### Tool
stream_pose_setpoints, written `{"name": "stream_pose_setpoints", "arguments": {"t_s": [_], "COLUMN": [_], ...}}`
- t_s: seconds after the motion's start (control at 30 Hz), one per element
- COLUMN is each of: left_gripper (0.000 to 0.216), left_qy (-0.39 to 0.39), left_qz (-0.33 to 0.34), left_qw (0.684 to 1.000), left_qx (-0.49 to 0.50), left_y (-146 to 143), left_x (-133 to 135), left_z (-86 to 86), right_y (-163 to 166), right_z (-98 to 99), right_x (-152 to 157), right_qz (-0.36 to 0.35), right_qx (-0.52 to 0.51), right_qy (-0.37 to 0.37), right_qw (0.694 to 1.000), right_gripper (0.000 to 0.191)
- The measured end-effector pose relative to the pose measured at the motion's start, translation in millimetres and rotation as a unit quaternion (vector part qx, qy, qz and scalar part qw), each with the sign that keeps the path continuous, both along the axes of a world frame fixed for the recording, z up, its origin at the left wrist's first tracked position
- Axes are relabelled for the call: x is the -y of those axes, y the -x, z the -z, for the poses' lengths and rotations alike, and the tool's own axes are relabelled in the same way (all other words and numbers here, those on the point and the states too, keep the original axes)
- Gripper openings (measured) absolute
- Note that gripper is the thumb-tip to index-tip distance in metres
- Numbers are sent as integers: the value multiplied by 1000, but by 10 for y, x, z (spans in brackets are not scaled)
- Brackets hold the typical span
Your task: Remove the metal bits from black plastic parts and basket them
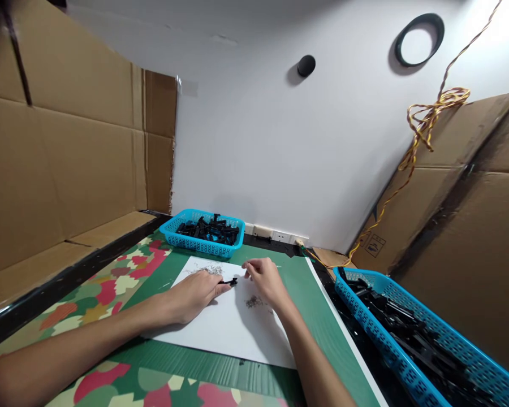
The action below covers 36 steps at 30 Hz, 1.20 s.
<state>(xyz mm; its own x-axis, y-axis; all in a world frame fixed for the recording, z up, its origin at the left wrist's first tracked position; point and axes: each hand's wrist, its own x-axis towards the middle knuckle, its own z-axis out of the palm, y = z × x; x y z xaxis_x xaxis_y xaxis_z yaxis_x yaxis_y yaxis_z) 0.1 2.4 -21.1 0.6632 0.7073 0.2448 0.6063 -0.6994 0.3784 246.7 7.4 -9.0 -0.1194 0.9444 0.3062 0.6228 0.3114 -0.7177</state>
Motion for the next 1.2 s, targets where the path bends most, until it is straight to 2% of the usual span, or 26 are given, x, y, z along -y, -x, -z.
{"name": "stream_pose_setpoints", "arguments": {"t_s": [0.1,0.2,0.3,0.6,0.87,1.2], "left_gripper": [58,57,58,61,59,58], "left_qy": [-5,-10,-16,-25,-41,-28], "left_qz": [1,2,-1,-11,11,5], "left_qw": [1000,1000,1000,999,998,1000], "left_qx": [14,6,-9,-25,-39,9], "left_y": [-3,-8,-16,-27,-11,-6], "left_x": [-24,-36,-35,-71,-28,-39], "left_z": [50,63,44,116,41,72], "right_y": [83,210,322,393,381,432], "right_z": [53,127,186,251,283,269], "right_x": [-27,-41,-50,-86,-66,-7], "right_qz": [-34,-31,-10,18,24,55], "right_qx": [-128,-249,-294,-281,-230,-156], "right_qy": [-3,27,45,42,11,-38], "right_qw": [991,968,955,959,973,986], "right_gripper": [42,49,52,47,32,29]}}
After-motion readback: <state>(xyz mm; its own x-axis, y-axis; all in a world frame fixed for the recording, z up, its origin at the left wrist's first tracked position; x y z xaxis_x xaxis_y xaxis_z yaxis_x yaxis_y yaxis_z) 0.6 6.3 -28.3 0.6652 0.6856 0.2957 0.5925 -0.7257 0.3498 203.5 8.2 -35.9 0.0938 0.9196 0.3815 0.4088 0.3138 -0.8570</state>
